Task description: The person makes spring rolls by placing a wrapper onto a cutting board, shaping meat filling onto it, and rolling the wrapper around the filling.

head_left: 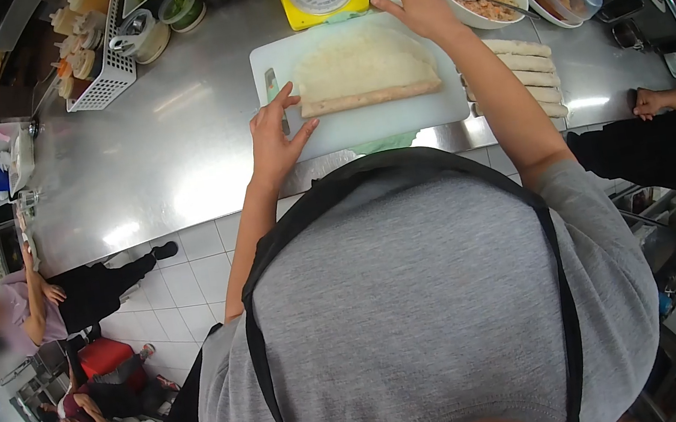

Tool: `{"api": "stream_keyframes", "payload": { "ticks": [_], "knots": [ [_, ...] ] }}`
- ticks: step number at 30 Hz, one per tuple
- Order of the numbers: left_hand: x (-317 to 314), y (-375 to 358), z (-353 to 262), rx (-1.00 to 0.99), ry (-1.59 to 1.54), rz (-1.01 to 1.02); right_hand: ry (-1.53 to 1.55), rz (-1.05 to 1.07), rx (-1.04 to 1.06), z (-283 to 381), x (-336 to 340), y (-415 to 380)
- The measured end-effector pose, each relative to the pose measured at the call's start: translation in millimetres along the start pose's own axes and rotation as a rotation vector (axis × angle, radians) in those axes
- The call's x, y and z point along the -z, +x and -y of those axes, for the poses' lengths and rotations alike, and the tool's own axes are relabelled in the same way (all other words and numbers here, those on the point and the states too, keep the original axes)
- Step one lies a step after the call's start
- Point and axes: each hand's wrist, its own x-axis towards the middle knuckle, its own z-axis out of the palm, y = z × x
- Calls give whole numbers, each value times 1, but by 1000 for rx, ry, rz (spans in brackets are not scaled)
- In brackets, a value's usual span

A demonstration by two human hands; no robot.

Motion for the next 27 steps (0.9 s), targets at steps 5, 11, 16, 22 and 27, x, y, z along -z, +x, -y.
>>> {"api": "stream_keyframes", "payload": {
  "ticks": [5, 11, 16, 22, 27],
  "knots": [
    [-6, -2, -2, -43, 6, -23, 364, 169, 289, 71, -4, -33],
    [-8, -4, 3, -38, -25, -17, 185, 218, 474, 100, -45, -51],
    [-13, -7, 4, -72, 8, -78, 222, 291, 469, 108, -33, -48],
    [-9, -3, 1, -60, -1, -55, 59, 233, 294, 94, -37, -26],
    [-12, 7, -5, -24, -18, -54, 60, 18, 31, 42, -11, 8]
  ]
}}
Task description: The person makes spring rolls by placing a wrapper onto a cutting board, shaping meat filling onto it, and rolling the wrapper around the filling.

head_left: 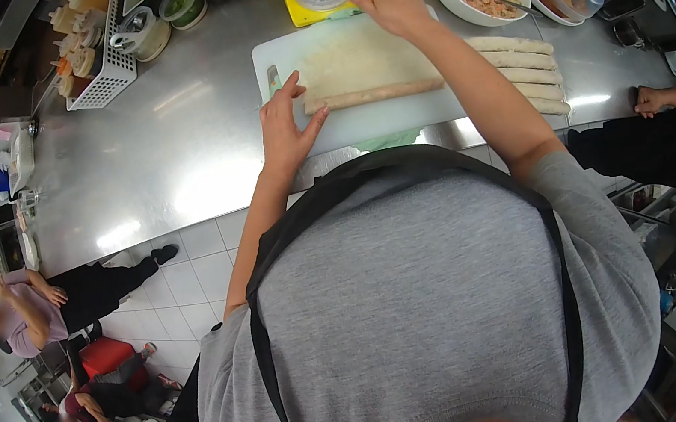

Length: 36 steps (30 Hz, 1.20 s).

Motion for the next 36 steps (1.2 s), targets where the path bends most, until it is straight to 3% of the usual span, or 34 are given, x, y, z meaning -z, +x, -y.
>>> {"api": "stream_keyframes", "payload": {
  "ticks": [3, 6, 9, 12, 15, 18, 20, 22, 25, 27, 28, 33, 35, 36],
  "knots": [
    [-5, 3, -3, -73, 2, -22, -57, -57, -85, -10, -3, 7],
    [-8, 5, -2, -86, 15, 32, -84, 76, -92, -14, 10, 10],
    [-10, 3, -1, -92, 18, 22, 62, -70, 11, -21, 7, 3],
    [-9, 1, -2, -120, 34, 9, -90, -78, -177, -36, -1, 2],
    [-11, 0, 2, -109, 25, -81, -194, 101, -181, -43, -3, -1],
    [-12, 0, 2, -56, 17, -166, -124, -52, -158, -34, 4, -8],
    [-14, 0, 1, -19, 9, -132, 114, 67, 2, -4, 25, -15],
    [-15, 0, 3, -4, 2, -129, 156, 267, 96, 34, 10, -30],
    [-15, 0, 4, -7, 5, -123, 99, 247, 221, 61, -39, -60],
    [-14, -2, 4, -19, 17, -122, 19, 29, 189, 59, -50, -67],
    [-13, -2, 3, -26, 29, -119, -53, 218, 81, 52, -30, -60],
    [-13, 0, 1, -23, 27, -120, -126, 255, -116, 24, -9, -65],
    [-13, 1, 0, 17, 5, -104, -48, 170, 82, 47, -17, -64],
    [-14, 1, 3, 12, 4, -100, 80, 280, 152, 64, -20, -62]
  ]
}}
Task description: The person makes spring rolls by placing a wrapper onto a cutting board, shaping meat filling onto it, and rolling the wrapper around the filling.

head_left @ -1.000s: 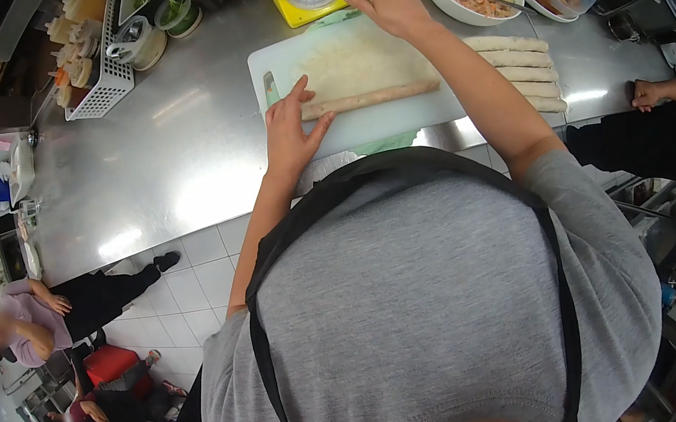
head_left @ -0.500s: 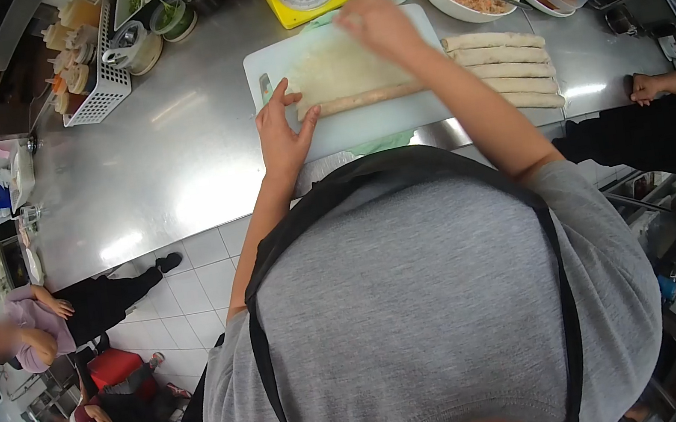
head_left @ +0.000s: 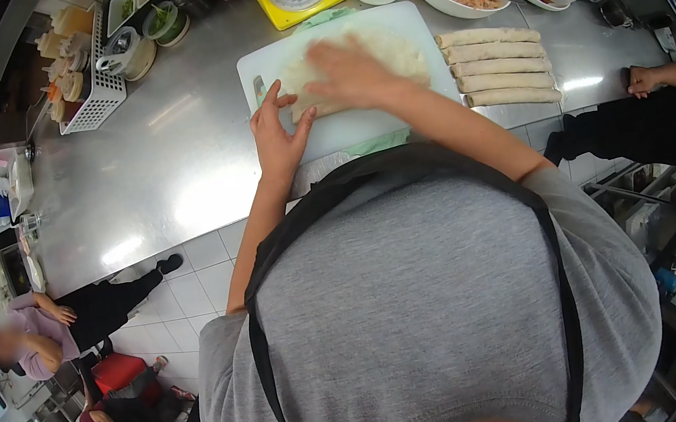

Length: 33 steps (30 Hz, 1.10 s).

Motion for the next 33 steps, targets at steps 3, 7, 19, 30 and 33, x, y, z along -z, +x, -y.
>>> {"api": "stream_keyframes", "payload": {
  "ticks": [3, 7, 19, 30, 33],
  "knots": [
    [1, -1, 5, -13, -34, 21, 136, 73, 162, 20, -10, 7],
    [1, 0, -3, -30, 20, 14, -254, -34, 247, -21, -2, 7],
    [1, 1, -4, -48, 31, 33, -139, -317, -286, -112, 37, 21],
    [1, 3, -4, -26, 28, 55, 109, -253, 140, -99, 16, -76],
    [1, 2, -3, -38, 28, 44, 16, -73, -129, -109, 40, -74]
  ]
}}
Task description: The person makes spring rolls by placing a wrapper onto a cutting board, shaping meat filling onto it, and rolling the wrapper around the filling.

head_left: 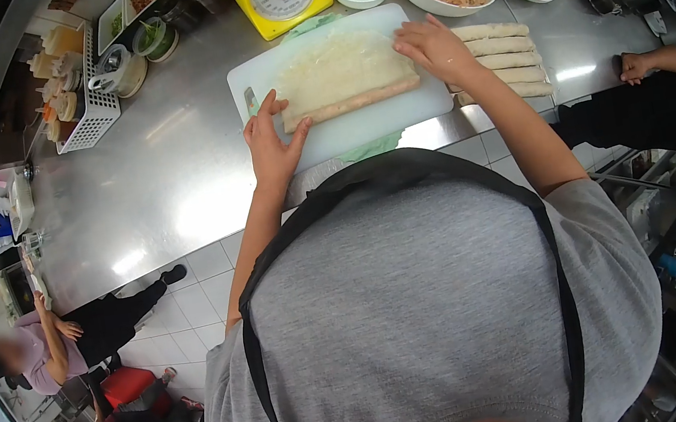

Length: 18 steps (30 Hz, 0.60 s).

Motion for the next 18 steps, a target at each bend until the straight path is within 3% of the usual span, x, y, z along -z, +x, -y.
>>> {"api": "stream_keyframes", "payload": {
  "ticks": [2, 4, 6, 10, 11, 12, 14, 15, 17, 18],
  "knots": [
    [-1, 1, 0, -6, 3, -2, -104, 108, 106, 16, 7, 8],
    [-1, 1, 1, -8, -1, -4, 31, 56, 168, 28, -27, 12],
    [-1, -1, 1, -3, -5, -9, 16, -190, 197, 27, -51, 19],
    [0, -1, 0, 6, -3, -15, -22, -11, 79, 21, 20, 50],
    [-1, 0, 0, 4, -11, -17, 50, -315, 78, 13, 12, 58],
    [-1, 0, 0, 5, -14, -21, 46, -315, 81, 3, 1, 71],
    [-1, 0, 1, 8, -5, -13, -125, -587, 61, -9, -11, 92],
    [0, 0, 0, 7, -4, -16, -125, -589, 63, -10, -10, 95],
    [0, 0, 0, 9, -19, -16, -230, -151, -110, 2, 10, 96],
    [0, 0, 0, 8, -20, -16, -232, -152, -112, 1, 9, 95]
  ]
}}
